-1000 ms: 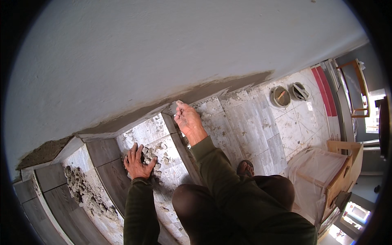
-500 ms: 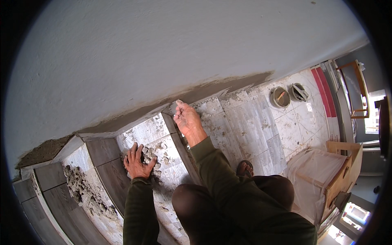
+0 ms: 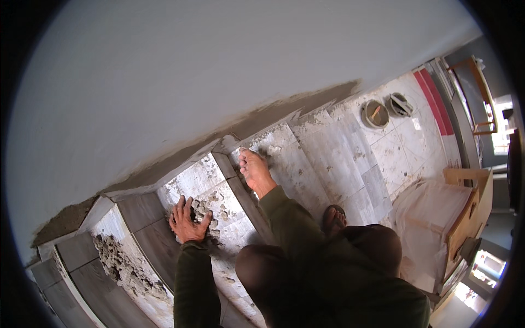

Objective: The person applies mortar to the wall and the edge of a step using a trowel, then scrapes off excess material and cleans the grout lines with their fingers.

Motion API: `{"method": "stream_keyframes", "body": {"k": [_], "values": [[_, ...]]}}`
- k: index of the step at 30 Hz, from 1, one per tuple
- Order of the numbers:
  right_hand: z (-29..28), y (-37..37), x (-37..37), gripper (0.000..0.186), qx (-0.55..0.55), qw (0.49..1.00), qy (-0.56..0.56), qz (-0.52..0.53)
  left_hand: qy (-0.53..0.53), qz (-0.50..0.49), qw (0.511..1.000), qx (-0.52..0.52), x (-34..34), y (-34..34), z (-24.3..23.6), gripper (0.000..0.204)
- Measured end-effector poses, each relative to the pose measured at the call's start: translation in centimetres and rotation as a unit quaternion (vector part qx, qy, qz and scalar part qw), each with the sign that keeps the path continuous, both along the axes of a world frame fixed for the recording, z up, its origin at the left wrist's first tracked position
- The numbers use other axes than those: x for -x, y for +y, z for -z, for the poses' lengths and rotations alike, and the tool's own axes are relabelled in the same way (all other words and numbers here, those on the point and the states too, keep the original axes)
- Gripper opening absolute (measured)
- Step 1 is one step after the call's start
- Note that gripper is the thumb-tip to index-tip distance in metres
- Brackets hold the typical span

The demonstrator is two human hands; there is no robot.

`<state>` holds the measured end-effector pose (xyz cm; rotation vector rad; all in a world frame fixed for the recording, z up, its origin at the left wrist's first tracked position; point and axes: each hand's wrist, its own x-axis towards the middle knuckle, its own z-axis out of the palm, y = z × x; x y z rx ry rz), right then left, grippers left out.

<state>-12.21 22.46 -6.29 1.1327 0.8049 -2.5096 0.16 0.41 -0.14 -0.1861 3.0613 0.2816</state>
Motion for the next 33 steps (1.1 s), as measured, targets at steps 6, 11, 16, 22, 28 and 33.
{"method": "stream_keyframes", "body": {"k": [6, 11, 16, 22, 28, 33], "values": [[4.3, -0.2, 1.1, 0.010, -0.049, 0.999, -0.013, -0.004, -0.006, 0.000, 1.000, 0.009, -0.1, 0.1, 0.4, 0.073], [6.0, -1.1, 1.8, 0.012, -0.082, 0.996, -0.047, 0.004, -0.016, -0.006, 1.000, 0.009, -0.2, 0.1, 0.1, 0.074], [7.9, -1.1, 2.4, 0.012, -0.063, 0.998, -0.025, 0.004, -0.013, 0.003, 1.000, 0.017, -0.1, 0.2, 0.4, 0.071], [7.6, -1.8, 3.0, 0.011, -0.073, 0.995, -0.064, 0.007, -0.011, -0.002, 1.000, 0.024, -0.1, 0.1, 0.3, 0.072], [7.6, -1.8, 3.8, 0.007, -0.086, 0.992, -0.094, -0.004, -0.013, -0.001, 1.000, 0.018, 0.0, 0.1, 0.3, 0.073], [8.2, -1.7, 3.8, 0.005, -0.074, 0.994, -0.084, 0.002, -0.016, -0.001, 1.000, 0.008, 0.0, 0.1, 0.4, 0.073]]}}
